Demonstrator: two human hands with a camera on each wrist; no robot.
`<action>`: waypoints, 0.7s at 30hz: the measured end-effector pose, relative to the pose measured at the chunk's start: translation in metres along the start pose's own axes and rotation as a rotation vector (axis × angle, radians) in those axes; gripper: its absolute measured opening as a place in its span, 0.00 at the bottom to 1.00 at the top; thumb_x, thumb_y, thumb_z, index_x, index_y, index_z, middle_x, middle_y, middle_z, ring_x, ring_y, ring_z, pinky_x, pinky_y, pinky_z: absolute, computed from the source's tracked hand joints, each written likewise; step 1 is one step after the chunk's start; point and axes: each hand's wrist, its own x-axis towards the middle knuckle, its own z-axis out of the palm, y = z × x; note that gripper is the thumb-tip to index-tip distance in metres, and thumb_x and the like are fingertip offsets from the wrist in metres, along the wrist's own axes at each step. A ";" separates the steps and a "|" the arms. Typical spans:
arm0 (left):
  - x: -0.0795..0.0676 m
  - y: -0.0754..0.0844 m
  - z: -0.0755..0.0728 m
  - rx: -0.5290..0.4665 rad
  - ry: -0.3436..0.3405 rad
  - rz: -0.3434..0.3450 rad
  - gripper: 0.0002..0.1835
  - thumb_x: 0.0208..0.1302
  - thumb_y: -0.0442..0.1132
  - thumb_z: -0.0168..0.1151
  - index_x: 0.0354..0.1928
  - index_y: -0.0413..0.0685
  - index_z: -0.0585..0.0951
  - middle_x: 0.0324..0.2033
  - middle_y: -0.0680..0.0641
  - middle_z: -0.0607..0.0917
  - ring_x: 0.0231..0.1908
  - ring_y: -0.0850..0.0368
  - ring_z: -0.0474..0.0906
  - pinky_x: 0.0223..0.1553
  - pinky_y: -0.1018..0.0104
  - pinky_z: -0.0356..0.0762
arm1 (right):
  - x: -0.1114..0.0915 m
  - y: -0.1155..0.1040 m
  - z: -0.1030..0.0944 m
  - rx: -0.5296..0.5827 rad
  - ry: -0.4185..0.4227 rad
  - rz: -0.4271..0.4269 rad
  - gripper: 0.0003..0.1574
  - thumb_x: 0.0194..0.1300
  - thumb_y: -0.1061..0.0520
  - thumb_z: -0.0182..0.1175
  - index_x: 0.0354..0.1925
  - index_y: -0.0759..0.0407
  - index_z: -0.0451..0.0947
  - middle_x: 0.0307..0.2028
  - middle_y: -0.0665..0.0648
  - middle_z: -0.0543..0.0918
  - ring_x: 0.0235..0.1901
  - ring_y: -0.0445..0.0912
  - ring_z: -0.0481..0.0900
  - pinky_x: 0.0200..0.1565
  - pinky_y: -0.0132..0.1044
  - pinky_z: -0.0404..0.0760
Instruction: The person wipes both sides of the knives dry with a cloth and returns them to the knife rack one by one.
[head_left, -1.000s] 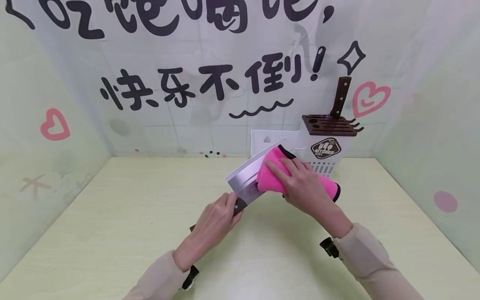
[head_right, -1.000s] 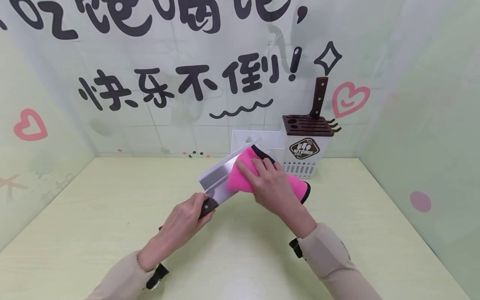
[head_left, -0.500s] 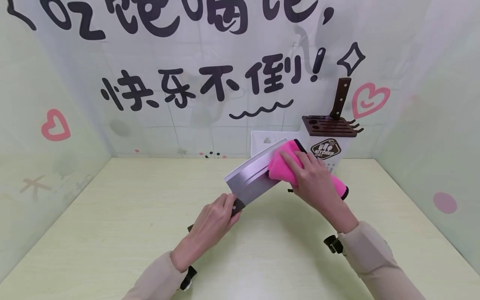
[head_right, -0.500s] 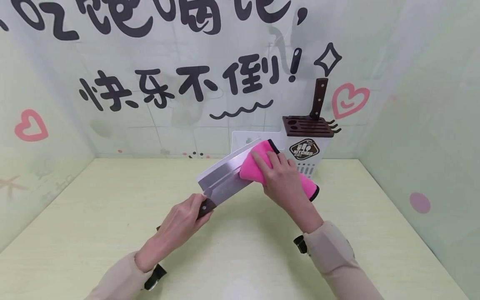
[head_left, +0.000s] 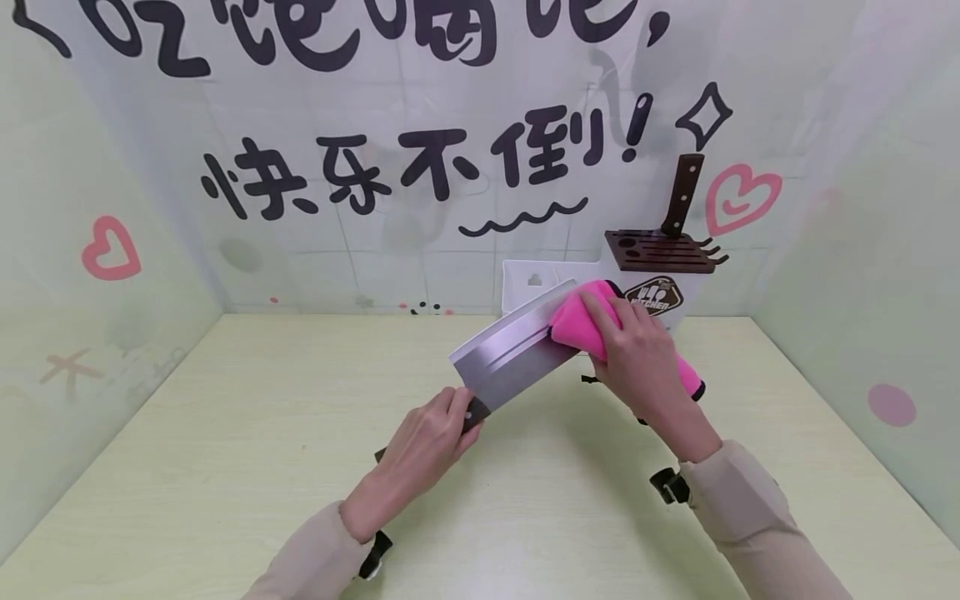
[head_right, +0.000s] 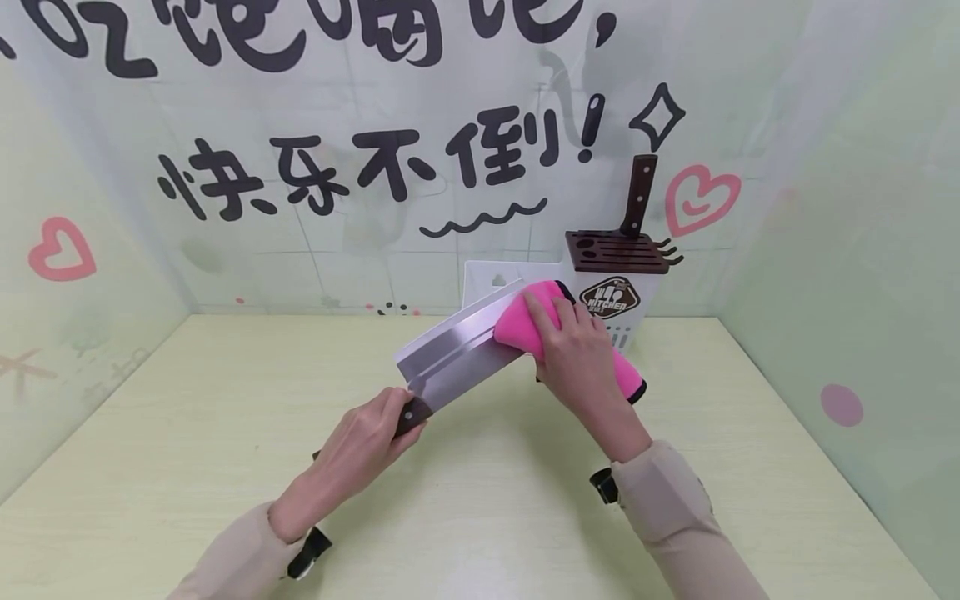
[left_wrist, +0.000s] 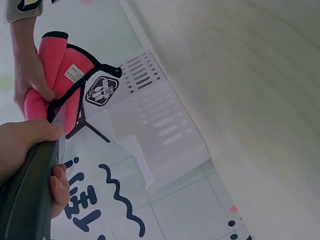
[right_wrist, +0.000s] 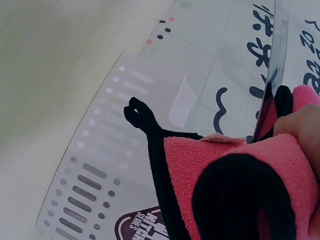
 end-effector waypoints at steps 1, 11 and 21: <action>0.000 0.000 0.000 0.000 0.001 0.000 0.17 0.46 0.34 0.67 0.32 0.37 0.68 0.19 0.47 0.71 0.16 0.62 0.64 0.14 0.77 0.62 | 0.000 0.000 0.000 0.001 0.001 0.006 0.40 0.39 0.63 0.66 0.55 0.61 0.68 0.38 0.68 0.74 0.35 0.59 0.72 0.32 0.51 0.76; 0.001 0.000 -0.001 -0.001 -0.008 0.007 0.17 0.46 0.35 0.68 0.32 0.37 0.68 0.19 0.47 0.72 0.16 0.62 0.65 0.14 0.77 0.62 | -0.001 -0.003 0.000 -0.045 0.007 0.004 0.39 0.40 0.62 0.66 0.55 0.61 0.68 0.37 0.69 0.74 0.35 0.60 0.72 0.30 0.50 0.75; 0.003 0.001 -0.001 -0.005 -0.024 0.008 0.18 0.46 0.35 0.68 0.32 0.37 0.68 0.19 0.48 0.71 0.16 0.63 0.63 0.14 0.78 0.60 | 0.002 -0.014 -0.003 -0.082 -0.030 -0.052 0.40 0.37 0.62 0.66 0.55 0.60 0.70 0.40 0.68 0.75 0.33 0.59 0.72 0.29 0.49 0.75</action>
